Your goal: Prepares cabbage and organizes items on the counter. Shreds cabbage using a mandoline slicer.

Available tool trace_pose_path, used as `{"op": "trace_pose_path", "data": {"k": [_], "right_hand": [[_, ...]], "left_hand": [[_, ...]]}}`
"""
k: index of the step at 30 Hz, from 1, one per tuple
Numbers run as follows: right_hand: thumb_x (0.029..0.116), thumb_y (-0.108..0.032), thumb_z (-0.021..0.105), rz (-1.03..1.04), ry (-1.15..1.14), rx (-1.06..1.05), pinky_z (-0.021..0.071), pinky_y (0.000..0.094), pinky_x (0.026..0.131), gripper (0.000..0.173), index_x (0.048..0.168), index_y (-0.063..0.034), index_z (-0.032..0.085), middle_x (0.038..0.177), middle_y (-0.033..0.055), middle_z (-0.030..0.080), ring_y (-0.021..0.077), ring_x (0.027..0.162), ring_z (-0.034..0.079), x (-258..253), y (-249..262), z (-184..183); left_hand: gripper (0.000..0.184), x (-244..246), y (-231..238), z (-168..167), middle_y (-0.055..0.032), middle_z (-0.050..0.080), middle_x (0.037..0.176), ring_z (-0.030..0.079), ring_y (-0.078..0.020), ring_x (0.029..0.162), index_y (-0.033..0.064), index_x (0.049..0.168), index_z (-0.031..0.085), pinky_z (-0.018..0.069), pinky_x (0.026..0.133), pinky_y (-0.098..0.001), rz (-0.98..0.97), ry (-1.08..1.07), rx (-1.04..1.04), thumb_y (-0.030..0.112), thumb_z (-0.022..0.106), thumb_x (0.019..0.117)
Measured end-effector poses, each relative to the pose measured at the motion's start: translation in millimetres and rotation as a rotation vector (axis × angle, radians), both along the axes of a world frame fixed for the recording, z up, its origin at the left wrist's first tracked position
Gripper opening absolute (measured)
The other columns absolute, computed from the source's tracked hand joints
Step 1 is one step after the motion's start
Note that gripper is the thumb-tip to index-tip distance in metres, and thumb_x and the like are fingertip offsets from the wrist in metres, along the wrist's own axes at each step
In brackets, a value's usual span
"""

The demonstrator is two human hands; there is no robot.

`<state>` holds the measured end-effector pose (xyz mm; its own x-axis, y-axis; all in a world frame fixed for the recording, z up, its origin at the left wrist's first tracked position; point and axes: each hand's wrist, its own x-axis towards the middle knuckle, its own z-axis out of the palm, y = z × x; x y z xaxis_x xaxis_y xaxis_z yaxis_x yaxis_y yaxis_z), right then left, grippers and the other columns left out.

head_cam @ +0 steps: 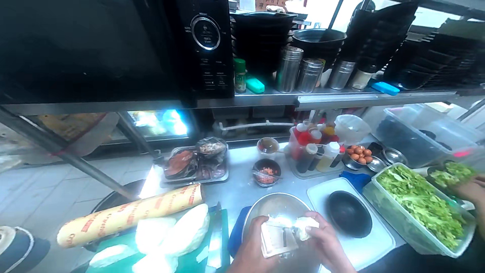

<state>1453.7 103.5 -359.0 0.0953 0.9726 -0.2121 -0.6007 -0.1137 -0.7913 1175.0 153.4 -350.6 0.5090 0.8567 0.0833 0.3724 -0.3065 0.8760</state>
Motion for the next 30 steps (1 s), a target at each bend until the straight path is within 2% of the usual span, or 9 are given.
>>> {"op": "trace_pose_path", "data": {"k": [2,6,11,19,22,24,25,27,30], "right_hand": [[0.0825,0.005,0.073,-0.037,-0.242,0.064,0.0616,0.0549,0.078,0.053,0.132,-0.002,0.054,0.117,0.0267,0.067,0.0384,0.096,0.07,-6.2,-5.2,6.1],[0.0764,0.004,0.083,-0.081,-0.616,0.277,0.0625,0.0505,0.091,0.068,0.138,-0.0064,0.055,0.126,0.0167,0.067,0.035,0.111,0.068,-17.4,-20.4,24.7],[0.0738,0.011,0.083,-0.073,-0.584,0.362,0.0629,0.0515,0.092,0.067,0.134,-0.0027,0.057,0.126,0.0196,0.068,0.0373,0.11,0.07,-38.2,-35.6,37.0],[0.0733,0.015,0.082,-0.06,-0.51,0.397,0.0628,0.0526,0.092,0.064,0.131,-0.0011,0.06,0.128,0.0215,0.068,0.0386,0.11,0.07,-57.8,-45.2,45.5],[0.0752,0.014,0.081,-0.072,-0.486,0.39,0.0619,0.0528,0.093,0.064,0.133,-0.0014,0.059,0.129,0.0212,0.067,0.038,0.111,0.069,-59.8,-46.9,43.2],[0.0773,0.013,0.08,-0.072,-0.485,0.371,0.0625,0.0523,0.093,0.063,0.135,-0.0017,0.058,0.129,0.0199,0.066,0.0369,0.111,0.069,-63.2,-48.3,42.8],[0.0785,0.012,0.08,-0.067,-0.487,0.357,0.0628,0.052,0.092,0.063,0.136,-0.0017,0.058,0.13,0.0191,0.066,0.0364,0.111,0.069,-65.7,-49.5,43.1],[0.0794,0.012,0.08,-0.059,-0.496,0.326,0.0637,0.0513,0.091,0.063,0.137,-0.0025,0.058,0.131,0.0175,0.066,0.0352,0.11,0.07,-72.8,-52.2,43.6],[0.0809,0.011,0.079,-0.057,-0.496,0.322,0.0643,0.0513,0.09,0.063,0.138,-0.0038,0.057,0.131,0.0164,0.066,0.0348,0.109,0.07,-85.8,-53.9,41.9]], "left_hand": [[0.108,-13.3,-6.8,-5.7,-0.0127,0.05,0.147,0.058,-0.0177,0.128,0.0104,0.152,0.036,0.0549,0.105,-0.0388,0.066,0.02,-0.017,0.043,0.095,0.0666],[0.112,-50.2,-20.5,-43.9,-0.0222,0.052,0.145,0.054,-0.0309,0.133,0.0021,0.152,0.039,0.0496,0.11,-0.048,0.174,0.118,-0.007,0.047,0.094,0.0653],[0.118,-73.5,-32.7,-83.2,-0.0238,0.054,0.142,0.056,-0.0345,0.13,-0.0006,0.152,0.039,0.0489,0.109,-0.0506,0.202,0.314,0.021,0.062,0.089,0.0649],[0.127,-76.3,-38.2,-81.3,-0.0278,0.044,0.15,0.054,-0.0357,0.133,-0.0016,0.158,0.026,0.0503,0.108,-0.0478,0.189,0.355,-0.063,0.049,0.094,0.0632],[0.131,-71.6,-41.1,-61.3,-0.0316,0.036,0.156,0.042,-0.046,0.142,-0.0003,0.157,0.033,0.0406,0.114,-0.0581,0.247,0.425,0.038,0.062,0.092,0.0578],[0.115,-61.3,-41.9,-30.0,-0.0291,0.037,0.157,0.038,-0.0454,0.145,0.0024,0.153,0.042,0.0369,0.116,-0.0604,0.237,0.349,0.162,0.07,0.083,0.0685],[0.104,-53.4,-42.4,-9.6,-0.0251,0.04,0.157,0.04,-0.0397,0.145,0.0033,0.152,0.045,0.039,0.116,-0.0566,0.194,0.249,0.162,0.064,0.081,0.0761],[0.083,-36.0,-42.8,29.6,-0.0134,0.053,0.149,0.057,-0.0231,0.133,0.0061,0.15,0.048,0.0543,0.105,-0.0444,0.068,0.033,0.029,0.047,0.08,0.0866],[0.055,-14.5,-42.9,54.7,-0.0068,0.07,0.124,0.073,-0.0188,0.098,0.0069,0.137,0.061,0.0654,0.085,-0.0396,-0.01,-0.246,-0.267,0.021,0.082,0.0887]]}}
